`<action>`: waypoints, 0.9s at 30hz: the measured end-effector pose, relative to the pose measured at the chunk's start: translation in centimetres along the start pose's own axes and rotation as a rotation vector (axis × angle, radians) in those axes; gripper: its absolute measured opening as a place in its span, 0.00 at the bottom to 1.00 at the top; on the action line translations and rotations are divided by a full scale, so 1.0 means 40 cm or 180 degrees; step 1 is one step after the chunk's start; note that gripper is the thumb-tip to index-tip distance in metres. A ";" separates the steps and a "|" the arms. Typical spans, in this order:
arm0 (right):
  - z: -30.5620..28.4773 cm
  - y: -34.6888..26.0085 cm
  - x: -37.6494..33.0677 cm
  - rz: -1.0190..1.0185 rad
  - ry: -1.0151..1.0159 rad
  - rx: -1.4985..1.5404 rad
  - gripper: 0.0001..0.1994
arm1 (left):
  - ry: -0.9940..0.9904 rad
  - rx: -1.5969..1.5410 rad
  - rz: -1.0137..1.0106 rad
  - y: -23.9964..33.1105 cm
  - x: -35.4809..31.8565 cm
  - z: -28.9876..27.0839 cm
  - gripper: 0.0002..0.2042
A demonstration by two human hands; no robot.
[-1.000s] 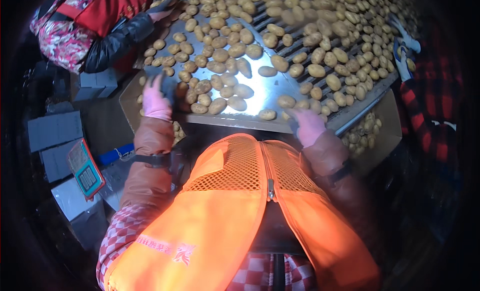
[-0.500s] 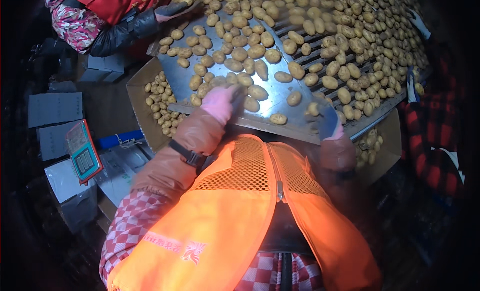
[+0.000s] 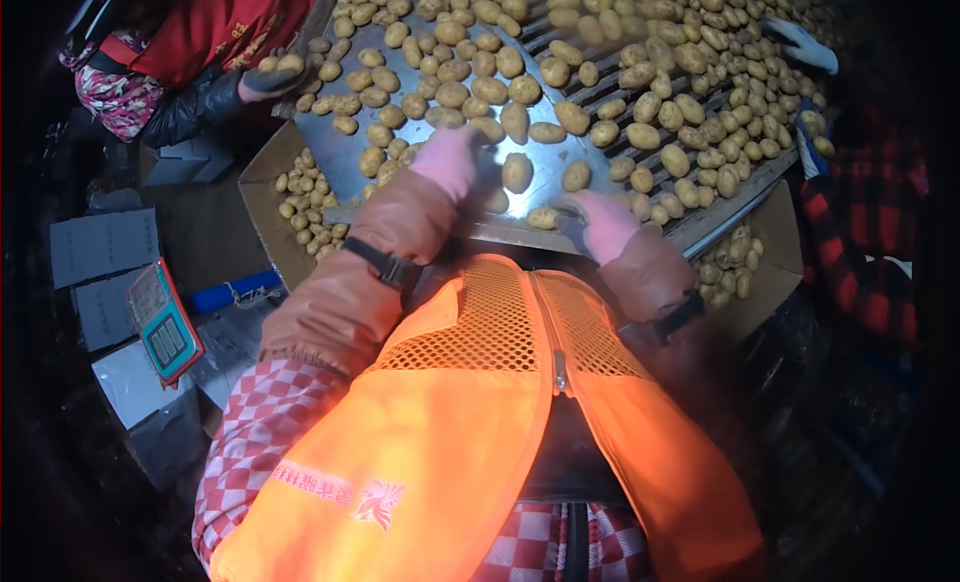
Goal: Sorting potatoes by hand from a pile on a table into boxes.
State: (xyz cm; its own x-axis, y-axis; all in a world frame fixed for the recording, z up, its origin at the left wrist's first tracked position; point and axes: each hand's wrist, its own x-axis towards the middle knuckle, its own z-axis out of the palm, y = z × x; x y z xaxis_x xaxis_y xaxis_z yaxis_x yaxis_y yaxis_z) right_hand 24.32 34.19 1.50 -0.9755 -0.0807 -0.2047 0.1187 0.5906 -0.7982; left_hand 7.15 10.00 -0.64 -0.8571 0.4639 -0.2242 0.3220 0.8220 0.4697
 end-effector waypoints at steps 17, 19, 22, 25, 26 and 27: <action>0.002 -0.056 0.107 0.1385 -0.1059 0.1351 0.19 | -0.0447 0.0330 -0.0473 -0.142 -0.206 -0.131 0.14; -0.046 -0.084 0.088 0.1666 -0.1017 0.2137 0.20 | -0.0308 0.0623 -0.0466 -0.077 -0.182 -0.094 0.13; -0.078 -0.115 0.069 0.1906 -0.0594 0.3358 0.23 | -0.0644 0.0583 -0.0600 -0.060 -0.144 -0.081 0.11; -0.054 -0.126 0.084 0.1900 -0.0193 0.4272 0.25 | -0.0772 0.0542 -0.0542 -0.083 -0.122 -0.091 0.12; -0.041 -0.127 0.103 0.1796 -0.0192 0.4260 0.26 | -0.0889 0.0474 -0.0470 -0.088 -0.122 -0.093 0.12; -0.028 -0.130 0.118 0.1553 -0.0239 0.4227 0.27 | -0.0942 0.0648 -0.0400 -0.090 -0.120 -0.096 0.16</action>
State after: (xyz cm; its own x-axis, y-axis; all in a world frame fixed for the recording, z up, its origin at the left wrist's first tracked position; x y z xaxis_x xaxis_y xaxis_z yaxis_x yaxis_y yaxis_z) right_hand 18.88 31.64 5.32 -0.7796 -0.1576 -0.6062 0.5601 -0.6085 -0.5621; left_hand 8.53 3.53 2.02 -0.7513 0.4062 -0.5202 0.3206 0.9135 0.2503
